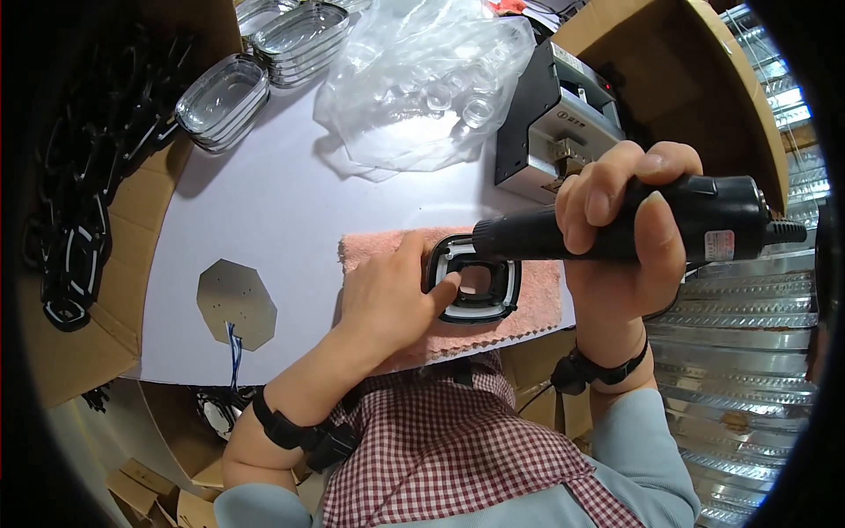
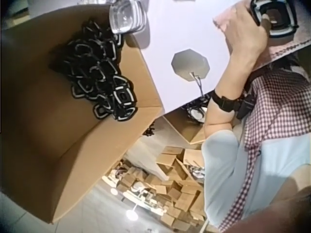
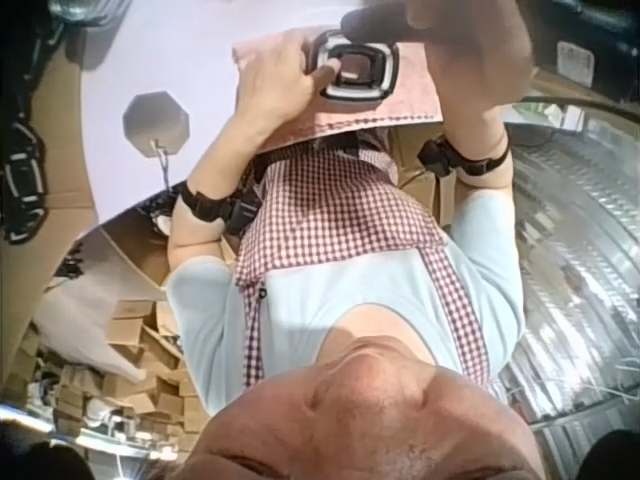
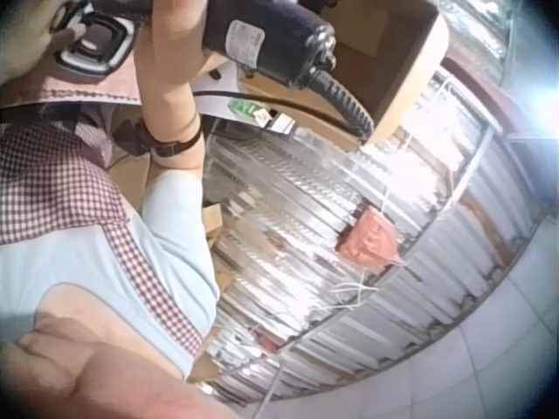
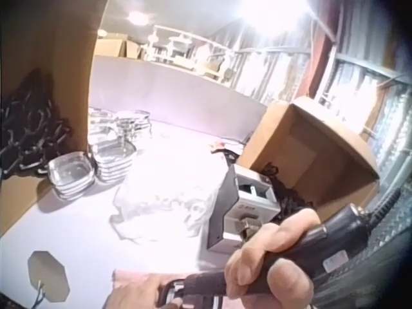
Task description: Assembling plastic components with metal plates and wiring using an electric screwdriver.
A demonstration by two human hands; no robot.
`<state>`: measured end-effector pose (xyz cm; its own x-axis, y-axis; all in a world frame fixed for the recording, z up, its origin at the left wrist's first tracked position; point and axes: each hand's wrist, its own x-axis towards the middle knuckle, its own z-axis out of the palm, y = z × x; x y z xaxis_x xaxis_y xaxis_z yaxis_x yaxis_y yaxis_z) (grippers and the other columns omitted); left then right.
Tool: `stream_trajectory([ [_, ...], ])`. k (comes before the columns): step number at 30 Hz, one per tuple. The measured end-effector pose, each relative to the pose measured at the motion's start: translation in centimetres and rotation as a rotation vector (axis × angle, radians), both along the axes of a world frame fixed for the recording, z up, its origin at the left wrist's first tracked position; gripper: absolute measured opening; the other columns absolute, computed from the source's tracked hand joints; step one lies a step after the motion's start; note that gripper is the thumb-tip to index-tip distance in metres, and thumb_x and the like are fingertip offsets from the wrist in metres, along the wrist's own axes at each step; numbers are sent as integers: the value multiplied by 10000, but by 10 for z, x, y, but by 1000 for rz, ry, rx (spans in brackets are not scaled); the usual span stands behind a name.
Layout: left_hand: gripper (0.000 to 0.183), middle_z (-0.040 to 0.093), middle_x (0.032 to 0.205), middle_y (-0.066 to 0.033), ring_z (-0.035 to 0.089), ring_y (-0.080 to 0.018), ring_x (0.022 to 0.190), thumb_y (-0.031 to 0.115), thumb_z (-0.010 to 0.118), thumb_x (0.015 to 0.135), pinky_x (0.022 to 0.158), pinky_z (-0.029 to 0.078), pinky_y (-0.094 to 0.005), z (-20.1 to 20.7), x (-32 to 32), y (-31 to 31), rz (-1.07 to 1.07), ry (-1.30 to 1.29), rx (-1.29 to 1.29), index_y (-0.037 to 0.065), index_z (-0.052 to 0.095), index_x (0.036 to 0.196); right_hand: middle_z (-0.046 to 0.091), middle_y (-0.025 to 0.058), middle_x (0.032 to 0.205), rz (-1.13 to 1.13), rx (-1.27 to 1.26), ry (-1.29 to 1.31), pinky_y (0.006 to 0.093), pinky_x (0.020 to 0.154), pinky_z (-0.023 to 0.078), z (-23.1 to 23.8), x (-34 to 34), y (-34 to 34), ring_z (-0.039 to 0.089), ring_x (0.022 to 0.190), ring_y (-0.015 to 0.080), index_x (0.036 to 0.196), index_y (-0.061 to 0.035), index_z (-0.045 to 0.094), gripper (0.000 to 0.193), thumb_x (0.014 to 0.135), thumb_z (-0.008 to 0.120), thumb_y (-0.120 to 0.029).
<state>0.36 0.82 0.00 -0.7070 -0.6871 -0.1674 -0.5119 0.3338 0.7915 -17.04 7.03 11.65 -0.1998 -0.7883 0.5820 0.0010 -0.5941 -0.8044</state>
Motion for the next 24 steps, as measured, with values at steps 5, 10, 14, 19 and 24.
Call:
stream_trajectory([
  [5, 452, 661, 723, -123, 674, -332, 688, 421, 757, 862, 641, 506, -445, 1, 0, -1, -5, -13, 12, 35, 610, 1044, 593, 117, 902, 8, 38, 89, 321, 641, 481, -8, -1, -8, 572, 636, 167, 1211, -83, 504, 238, 1021, 557, -216],
  [10, 411, 639, 682, -117, 662, -336, 649, 397, 743, 872, 616, 501, -445, -2, 0, 1, 3, 42, -28, 44, 617, 1041, 608, 134, 906, 60, 87, 25, 321, 654, 511, -14, 0, -12, 584, 645, 181, 1186, -66, 510, 234, 1011, 602, -191],
  [14, 388, 644, 663, -130, 658, -370, 635, 382, 742, 874, 605, 501, -460, -2, 0, 1, 2, 24, -27, 36, 620, 1001, 669, 136, 849, 117, 116, -17, 304, 628, 578, -11, 7, -22, 674, 709, 173, 1116, -14, 528, 292, 898, 721, -17],
  [19, 369, 695, 760, -187, 686, -416, 685, 292, 725, 893, 623, 525, -513, -7, 3, 3, -26, 87, -103, 28, 560, 1092, 674, 89, 836, 142, 157, 73, 260, 632, 528, -15, 15, -30, 645, 702, 128, 988, -26, 602, 229, 820, 751, 20],
  [24, 375, 692, 754, -182, 682, -415, 680, 288, 727, 892, 613, 516, -519, -12, 2, 5, -53, 119, -123, 34, 551, 1104, 654, 34, 801, 24, 201, 146, 253, 602, 491, -16, 16, -30, 602, 654, 104, 920, -33, 649, 182, 784, 759, 15],
])
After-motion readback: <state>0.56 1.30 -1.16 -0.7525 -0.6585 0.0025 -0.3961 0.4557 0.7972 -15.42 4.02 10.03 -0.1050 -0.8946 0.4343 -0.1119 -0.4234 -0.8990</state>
